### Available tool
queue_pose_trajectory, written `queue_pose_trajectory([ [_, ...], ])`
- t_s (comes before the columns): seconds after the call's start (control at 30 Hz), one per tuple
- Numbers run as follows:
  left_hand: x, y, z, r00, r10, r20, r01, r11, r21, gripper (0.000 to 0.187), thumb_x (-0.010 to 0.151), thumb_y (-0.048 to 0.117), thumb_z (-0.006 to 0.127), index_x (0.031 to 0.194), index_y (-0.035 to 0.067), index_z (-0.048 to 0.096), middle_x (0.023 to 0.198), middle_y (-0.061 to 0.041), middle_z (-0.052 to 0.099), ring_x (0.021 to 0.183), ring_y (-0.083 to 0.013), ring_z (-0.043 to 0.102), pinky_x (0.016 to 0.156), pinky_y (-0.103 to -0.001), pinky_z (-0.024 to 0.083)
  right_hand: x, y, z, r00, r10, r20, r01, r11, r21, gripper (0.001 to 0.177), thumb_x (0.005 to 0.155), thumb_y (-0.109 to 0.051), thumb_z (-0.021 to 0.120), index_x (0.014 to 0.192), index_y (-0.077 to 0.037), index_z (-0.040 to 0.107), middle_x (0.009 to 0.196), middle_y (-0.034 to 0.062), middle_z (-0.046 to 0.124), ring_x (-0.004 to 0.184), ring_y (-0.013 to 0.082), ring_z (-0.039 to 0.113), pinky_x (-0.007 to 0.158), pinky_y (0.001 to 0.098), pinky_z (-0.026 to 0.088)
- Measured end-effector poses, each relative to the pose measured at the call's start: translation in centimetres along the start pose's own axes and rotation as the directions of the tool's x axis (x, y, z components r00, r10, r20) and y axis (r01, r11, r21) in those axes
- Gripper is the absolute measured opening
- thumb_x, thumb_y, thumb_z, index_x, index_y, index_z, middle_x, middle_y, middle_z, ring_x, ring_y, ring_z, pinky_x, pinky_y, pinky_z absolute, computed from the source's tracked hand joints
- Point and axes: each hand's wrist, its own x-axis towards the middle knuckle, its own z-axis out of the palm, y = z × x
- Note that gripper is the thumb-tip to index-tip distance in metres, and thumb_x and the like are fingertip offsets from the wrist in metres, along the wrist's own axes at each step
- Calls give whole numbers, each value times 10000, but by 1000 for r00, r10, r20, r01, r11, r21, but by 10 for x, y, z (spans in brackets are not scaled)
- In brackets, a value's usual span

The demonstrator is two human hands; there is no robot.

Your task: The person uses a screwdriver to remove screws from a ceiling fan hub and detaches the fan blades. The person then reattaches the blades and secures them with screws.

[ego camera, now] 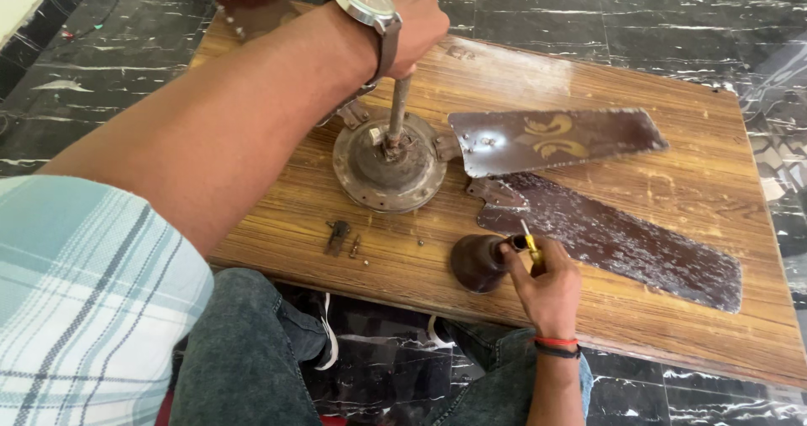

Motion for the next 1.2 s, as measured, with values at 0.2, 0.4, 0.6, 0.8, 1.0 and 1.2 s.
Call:
queue_pose_trajectory([
  [0.2, -3, 8, 3, 982, 84, -170, -91, 995, -35, 365, 662, 245, 922, 884, -1, 769, 975, -218, 710, 914, -411, 703, 707, -495, 588, 1, 2, -3, 1000, 7, -25, -8, 999, -47, 286, 849, -277, 825, 1004, -53, 740, 810, 100, 659, 645, 245, 609, 581, 381, 465],
  [0.4, -9, 8, 5, 977, 111, -180, -112, 994, 3, 327, 762, 294, 858, 890, 5, 775, 946, -212, 713, 895, -394, 706, 706, -481, 588, 0, 7, -4, 997, -36, -69, 31, 996, -80, 296, 876, -268, 796, 1066, -54, 722, 895, 109, 688, 728, 267, 649, 645, 389, 499],
  [0.6, -21, 0, 11, 990, 52, -135, -65, 994, -93, 378, 989, 337, 703, 910, -30, 747, 802, -238, 724, 813, -406, 720, 713, -489, 577, -2, 15, -9, 993, 36, -112, -45, 996, -81, 309, 858, -234, 779, 1087, -40, 705, 927, 124, 690, 732, 275, 663, 670, 391, 516],
  [0.8, -25, -4, 14, 993, -71, -94, 54, 984, -173, 482, 984, 445, 676, 913, -29, 719, 820, -241, 705, 802, -415, 709, 682, -496, 568, -2, 19, -9, 986, 66, -152, -77, 994, -71, 296, 865, -188, 778, 1103, -30, 703, 932, 139, 693, 757, 271, 669, 692, 389, 525],
  [1.0, -29, -10, 29, 979, -26, -204, -5, 989, -146, 478, 1018, 458, 598, 959, -10, 675, 738, -215, 711, 724, -393, 702, 635, -495, 549, -3, 26, -11, 982, 99, -159, -111, 992, -68, 315, 861, -165, 773, 1127, -15, 698, 963, 137, 699, 767, 257, 666, 690, 384, 527],
  [1.2, -35, -22, 52, 933, 1, -360, -21, 998, -52, 424, 1079, 388, 561, 907, 2, 588, 619, -159, 664, 591, -347, 681, 546, -457, 542, -5, 31, -10, 987, 69, -147, -77, 996, -51, 319, 857, -151, 769, 1128, -1, 691, 989, 135, 690, 837, 266, 667, 752, 372, 523],
])
